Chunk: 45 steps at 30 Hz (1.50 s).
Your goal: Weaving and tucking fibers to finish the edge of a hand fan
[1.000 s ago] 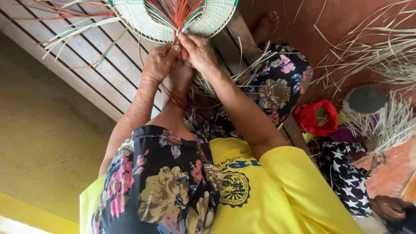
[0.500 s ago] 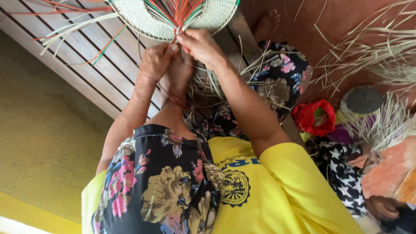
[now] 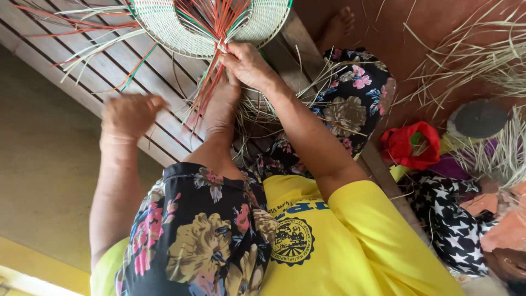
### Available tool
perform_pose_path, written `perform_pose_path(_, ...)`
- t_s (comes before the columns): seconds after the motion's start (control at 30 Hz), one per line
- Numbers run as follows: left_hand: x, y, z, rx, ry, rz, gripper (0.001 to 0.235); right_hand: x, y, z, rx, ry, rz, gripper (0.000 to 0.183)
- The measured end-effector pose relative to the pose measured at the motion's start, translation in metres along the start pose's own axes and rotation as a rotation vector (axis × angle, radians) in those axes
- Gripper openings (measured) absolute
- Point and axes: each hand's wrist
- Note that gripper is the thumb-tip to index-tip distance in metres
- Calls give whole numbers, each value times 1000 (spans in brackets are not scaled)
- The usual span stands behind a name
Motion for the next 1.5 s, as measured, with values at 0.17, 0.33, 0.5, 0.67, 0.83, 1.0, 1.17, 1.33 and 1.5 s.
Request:
perform_pose_path(0.17,-75,-26,-45,480,432,-886,17,-6,2,17,44,-44,42,12)
perform_pose_path(0.33,-85,-50,-109,266,581,-608,19,-10,3,30,51,-45,82,16)
perform_pose_path(0.5,-79,-66,-112,158,609,-574,25,-11,5,37,79,16,73,11)
perform_pose_path(0.67,-74,-77,-91,498,297,-788,15,-12,5,46,133,-128,37,9)
perform_pose_path(0.83,-65,-75,-91,478,351,-742,19,-13,5,54,228,-229,27,3)
perform_pose_path(1.0,-61,-76,-86,481,662,-450,18,-11,4,57,276,-325,19,9)
perform_pose_path(1.17,-43,-75,-84,801,1582,141,12,-5,3,49,190,-274,16,13)
perform_pose_path(1.33,-36,-71,-95,694,1618,392,20,-10,7,62,205,-568,124,16)
perform_pose_path(1.5,-36,-69,-109,651,1730,434,27,-16,9,54,283,-620,269,36)
Point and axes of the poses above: each hand's wrist, its own y-axis away from the middle knuckle, its own x-axis out of the palm, z = x × y, and after that the axes turned 13 degrees about z, right-handed
